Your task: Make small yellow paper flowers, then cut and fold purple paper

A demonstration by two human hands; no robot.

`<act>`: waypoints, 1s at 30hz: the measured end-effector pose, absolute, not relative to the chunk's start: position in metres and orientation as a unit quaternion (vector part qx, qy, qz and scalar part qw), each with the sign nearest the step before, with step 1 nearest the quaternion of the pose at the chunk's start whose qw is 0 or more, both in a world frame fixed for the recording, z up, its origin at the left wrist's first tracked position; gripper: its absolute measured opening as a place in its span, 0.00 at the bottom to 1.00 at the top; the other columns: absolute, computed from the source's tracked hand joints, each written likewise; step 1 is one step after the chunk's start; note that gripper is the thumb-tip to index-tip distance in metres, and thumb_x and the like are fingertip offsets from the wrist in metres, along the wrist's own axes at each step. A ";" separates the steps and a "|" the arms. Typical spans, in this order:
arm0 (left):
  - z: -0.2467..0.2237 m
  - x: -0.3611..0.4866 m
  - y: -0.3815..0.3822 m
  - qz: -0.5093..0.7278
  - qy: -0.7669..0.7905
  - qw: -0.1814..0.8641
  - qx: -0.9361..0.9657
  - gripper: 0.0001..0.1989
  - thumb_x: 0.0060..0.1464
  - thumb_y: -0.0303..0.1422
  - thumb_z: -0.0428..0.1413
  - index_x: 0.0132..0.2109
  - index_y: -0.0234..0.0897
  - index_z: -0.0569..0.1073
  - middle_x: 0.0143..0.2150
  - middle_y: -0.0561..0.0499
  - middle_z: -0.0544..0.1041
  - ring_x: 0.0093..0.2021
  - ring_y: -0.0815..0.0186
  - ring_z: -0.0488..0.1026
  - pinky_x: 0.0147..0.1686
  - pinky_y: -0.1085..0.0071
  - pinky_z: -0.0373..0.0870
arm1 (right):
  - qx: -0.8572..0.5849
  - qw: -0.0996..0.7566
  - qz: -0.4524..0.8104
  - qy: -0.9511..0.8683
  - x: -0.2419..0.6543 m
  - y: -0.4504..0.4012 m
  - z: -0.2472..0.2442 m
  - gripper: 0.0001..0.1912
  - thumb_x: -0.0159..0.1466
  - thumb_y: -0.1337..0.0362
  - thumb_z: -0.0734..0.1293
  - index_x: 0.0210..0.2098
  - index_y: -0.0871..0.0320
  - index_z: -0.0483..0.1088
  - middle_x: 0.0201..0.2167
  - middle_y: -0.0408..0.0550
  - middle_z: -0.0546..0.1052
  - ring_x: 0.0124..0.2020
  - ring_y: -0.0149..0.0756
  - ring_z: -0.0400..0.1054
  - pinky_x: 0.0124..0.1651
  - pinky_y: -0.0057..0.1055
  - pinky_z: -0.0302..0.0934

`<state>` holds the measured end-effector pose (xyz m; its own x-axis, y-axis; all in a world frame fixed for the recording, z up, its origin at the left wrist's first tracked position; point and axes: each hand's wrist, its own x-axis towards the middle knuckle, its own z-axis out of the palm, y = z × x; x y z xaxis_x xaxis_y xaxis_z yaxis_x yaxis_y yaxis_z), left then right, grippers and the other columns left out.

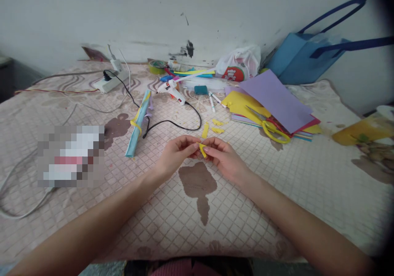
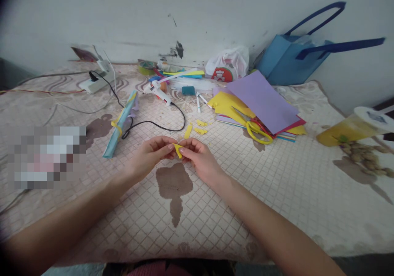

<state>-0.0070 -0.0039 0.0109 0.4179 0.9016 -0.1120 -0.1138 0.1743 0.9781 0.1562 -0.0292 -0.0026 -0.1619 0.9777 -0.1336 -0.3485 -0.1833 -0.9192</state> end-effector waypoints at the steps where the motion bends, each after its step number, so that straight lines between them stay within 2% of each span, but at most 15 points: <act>1: 0.011 -0.007 -0.004 0.383 0.385 0.663 0.516 0.09 0.51 0.32 0.58 0.39 0.31 0.73 0.30 0.52 0.75 0.30 0.72 0.72 0.34 0.74 0.69 | -0.405 0.506 0.650 -0.397 0.156 -0.030 -0.003 0.06 0.55 0.65 0.71 0.32 0.57 0.71 0.28 0.41 0.73 0.29 0.26 0.64 0.32 0.26 0.56; 7: 0.012 -0.007 -0.003 0.391 0.398 0.651 0.514 0.07 0.50 0.31 0.59 0.37 0.31 0.73 0.29 0.52 0.75 0.29 0.72 0.72 0.32 0.75 0.69 | -0.418 0.491 0.642 -0.416 0.156 -0.030 0.001 0.10 0.60 0.56 0.67 0.29 0.57 0.69 0.26 0.40 0.71 0.26 0.27 0.63 0.31 0.27 0.57; 18: 0.010 -0.008 -0.002 0.380 0.402 0.652 0.518 0.09 0.50 0.32 0.59 0.38 0.31 0.74 0.30 0.50 0.76 0.29 0.72 0.73 0.32 0.74 0.69 | -0.485 0.476 0.528 -0.509 0.156 -0.031 0.003 0.12 0.58 0.56 0.68 0.26 0.58 0.67 0.21 0.40 0.69 0.21 0.26 0.60 0.24 0.26 0.55; 23: 0.010 -0.007 -0.002 0.375 0.400 0.659 0.515 0.09 0.47 0.31 0.62 0.36 0.31 0.74 0.28 0.52 0.75 0.27 0.73 0.72 0.30 0.75 0.68 | -0.515 0.463 0.475 -0.543 0.156 -0.032 0.002 0.13 0.59 0.56 0.67 0.24 0.58 0.65 0.18 0.39 0.66 0.20 0.26 0.57 0.23 0.26 0.52; 30: 0.007 -0.008 -0.001 0.376 0.400 0.681 0.485 0.09 0.48 0.31 0.61 0.36 0.31 0.73 0.27 0.52 0.74 0.27 0.73 0.71 0.31 0.75 0.68 | -0.473 0.446 0.548 -0.527 0.154 -0.033 0.005 0.11 0.60 0.57 0.66 0.28 0.58 0.66 0.22 0.39 0.68 0.22 0.26 0.60 0.25 0.26 0.54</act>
<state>-0.0078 -0.0011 0.0069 0.3975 0.8996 -0.1809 -0.1239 0.2480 0.9608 0.1541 -0.0330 0.0050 -0.1560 0.9866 -0.0474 0.0104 -0.0463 -0.9989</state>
